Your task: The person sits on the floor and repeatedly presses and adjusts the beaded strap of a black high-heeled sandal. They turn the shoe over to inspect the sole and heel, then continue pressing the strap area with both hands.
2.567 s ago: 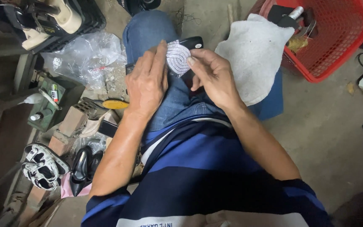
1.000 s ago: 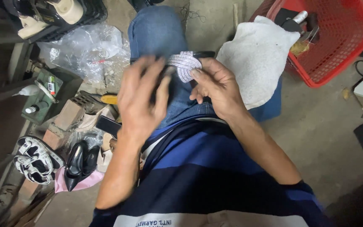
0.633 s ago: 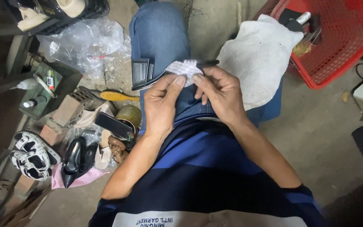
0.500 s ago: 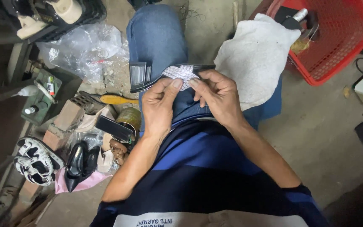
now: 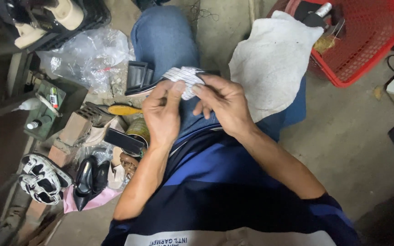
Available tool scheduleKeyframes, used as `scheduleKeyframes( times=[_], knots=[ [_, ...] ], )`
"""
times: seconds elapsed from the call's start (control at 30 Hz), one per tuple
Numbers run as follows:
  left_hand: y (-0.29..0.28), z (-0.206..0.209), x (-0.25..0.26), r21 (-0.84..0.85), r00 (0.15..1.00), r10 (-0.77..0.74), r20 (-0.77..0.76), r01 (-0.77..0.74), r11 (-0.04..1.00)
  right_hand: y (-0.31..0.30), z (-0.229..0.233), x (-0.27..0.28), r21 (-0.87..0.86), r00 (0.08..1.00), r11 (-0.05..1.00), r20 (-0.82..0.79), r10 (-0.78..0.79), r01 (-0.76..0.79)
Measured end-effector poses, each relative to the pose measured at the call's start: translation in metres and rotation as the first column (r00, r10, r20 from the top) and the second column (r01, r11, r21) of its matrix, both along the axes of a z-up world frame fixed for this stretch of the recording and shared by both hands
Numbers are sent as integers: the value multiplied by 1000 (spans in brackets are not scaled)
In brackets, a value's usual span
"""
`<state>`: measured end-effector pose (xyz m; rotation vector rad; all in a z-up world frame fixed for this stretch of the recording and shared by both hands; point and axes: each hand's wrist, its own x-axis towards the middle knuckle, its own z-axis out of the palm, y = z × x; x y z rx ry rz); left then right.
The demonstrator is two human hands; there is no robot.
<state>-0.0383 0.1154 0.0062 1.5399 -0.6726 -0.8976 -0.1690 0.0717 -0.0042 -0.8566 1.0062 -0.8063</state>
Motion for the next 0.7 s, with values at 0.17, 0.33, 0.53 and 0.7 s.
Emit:
scheduleKeyframes(
  times=[0.17, 0.33, 0.53, 0.7],
  knots=[
    [-8, -2, 24, -25, 995, 105, 6, -104, 994, -24, -4, 29, -296, 985, 954, -171, -9, -43],
    [-8, -37, 25, -28, 914, 202, -352, -226, 974, -27, -2, 31, -311, 914, 934, -405, 39, -177],
    [-14, -52, 18, -62, 867, 187, -462, -242, 968, -29, 2, 25, -282, 966, 947, -247, 83, -153],
    [-15, -58, 19, -129, 873, 128, -470, -212, 969, -36, -4, 36, -231, 987, 965, -128, 95, -123]
  ],
)
